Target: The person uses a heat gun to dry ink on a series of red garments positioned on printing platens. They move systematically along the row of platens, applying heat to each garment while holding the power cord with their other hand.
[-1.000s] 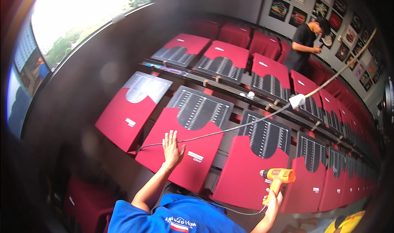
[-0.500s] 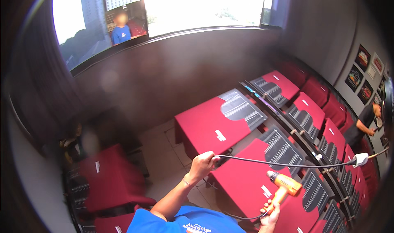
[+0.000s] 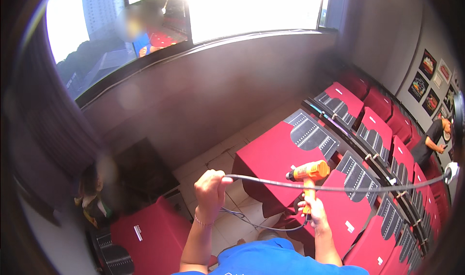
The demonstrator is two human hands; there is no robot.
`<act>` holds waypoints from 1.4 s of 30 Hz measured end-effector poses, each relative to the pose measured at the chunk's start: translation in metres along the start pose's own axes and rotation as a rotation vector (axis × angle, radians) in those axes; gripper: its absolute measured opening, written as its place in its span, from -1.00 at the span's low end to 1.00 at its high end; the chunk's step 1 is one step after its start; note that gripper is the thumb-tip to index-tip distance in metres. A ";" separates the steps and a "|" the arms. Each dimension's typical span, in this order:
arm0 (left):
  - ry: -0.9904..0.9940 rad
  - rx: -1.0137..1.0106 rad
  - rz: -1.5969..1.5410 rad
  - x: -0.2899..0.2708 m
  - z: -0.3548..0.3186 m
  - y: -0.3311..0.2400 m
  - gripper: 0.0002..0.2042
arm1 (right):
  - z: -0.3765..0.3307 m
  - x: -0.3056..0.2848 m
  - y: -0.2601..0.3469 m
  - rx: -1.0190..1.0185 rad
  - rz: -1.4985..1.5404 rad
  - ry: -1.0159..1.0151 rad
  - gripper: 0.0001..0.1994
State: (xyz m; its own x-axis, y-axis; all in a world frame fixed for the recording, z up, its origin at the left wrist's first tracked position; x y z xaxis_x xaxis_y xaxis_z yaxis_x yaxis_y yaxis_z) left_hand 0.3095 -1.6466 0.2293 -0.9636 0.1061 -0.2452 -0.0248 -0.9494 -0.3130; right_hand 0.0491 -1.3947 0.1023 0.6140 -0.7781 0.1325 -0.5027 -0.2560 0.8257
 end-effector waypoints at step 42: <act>0.735 -0.307 -0.609 0.331 0.109 0.277 -0.84 | 0.133 0.056 0.103 0.217 0.089 -0.538 -0.72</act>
State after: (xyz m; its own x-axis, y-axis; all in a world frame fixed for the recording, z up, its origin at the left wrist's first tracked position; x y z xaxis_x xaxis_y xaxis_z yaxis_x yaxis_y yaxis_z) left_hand -0.0456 -1.9070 0.1612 -0.4037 0.8032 -0.4380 -0.2897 -0.5664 -0.7716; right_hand -0.0496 -1.5406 0.1220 0.1967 -0.9693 -0.1475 -0.6859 -0.2436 0.6858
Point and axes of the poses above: each hand's wrist, its own z-axis towards the middle knuckle, its own x-axis out of the palm, y = z × x, the point moved 4 cm from there along z, towards the middle knuckle, and after that the axes turned 11 degrees about x, right-handed, at the moved point
